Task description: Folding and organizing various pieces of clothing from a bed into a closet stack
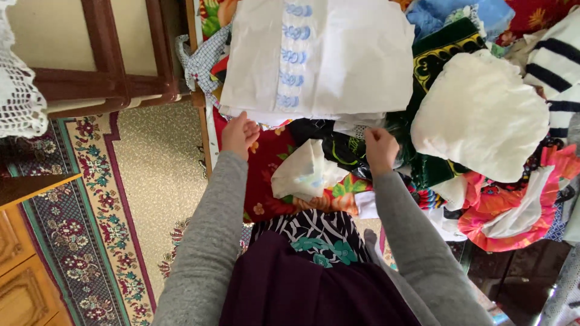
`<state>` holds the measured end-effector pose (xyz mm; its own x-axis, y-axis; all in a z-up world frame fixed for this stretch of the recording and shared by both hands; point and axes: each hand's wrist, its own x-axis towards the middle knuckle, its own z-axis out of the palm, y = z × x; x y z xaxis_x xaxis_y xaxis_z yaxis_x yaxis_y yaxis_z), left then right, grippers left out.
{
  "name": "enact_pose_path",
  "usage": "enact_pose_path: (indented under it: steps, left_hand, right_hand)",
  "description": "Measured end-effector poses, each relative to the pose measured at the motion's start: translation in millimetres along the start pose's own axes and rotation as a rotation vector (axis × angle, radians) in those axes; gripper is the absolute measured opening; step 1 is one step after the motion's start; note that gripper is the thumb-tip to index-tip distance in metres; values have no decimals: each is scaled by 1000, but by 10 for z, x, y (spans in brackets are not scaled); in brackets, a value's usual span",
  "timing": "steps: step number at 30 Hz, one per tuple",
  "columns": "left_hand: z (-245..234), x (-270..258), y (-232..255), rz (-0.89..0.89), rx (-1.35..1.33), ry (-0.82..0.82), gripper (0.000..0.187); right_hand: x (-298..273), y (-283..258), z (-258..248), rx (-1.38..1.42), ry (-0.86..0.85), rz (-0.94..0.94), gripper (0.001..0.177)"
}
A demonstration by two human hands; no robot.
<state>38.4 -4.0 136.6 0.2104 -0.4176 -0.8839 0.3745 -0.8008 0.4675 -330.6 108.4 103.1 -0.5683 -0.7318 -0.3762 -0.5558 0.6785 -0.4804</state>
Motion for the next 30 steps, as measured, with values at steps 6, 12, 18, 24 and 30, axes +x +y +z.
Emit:
enact_pose_path:
  steps: [6,12,18,24,30]
  left_hand:
    - [250,200,191,-12,-102,153,64]
    - [242,167,280,425,-209,344,30]
    - [-8,345,-29,327,-175,328,35]
    - [-299,1067,-182,223,-47,371,38]
    - [-28,639,-116,256,-173,350,29]
  right_hand:
    - [429,-658,-19,412,216,344,47]
    - [553,-974,-237,786,333,410,22]
    - [-50,-977,20,1043,-146,735,42]
    - [369,-755,256,1195,216,785,28]
    - [147,-773,134,305,-263,661,70]
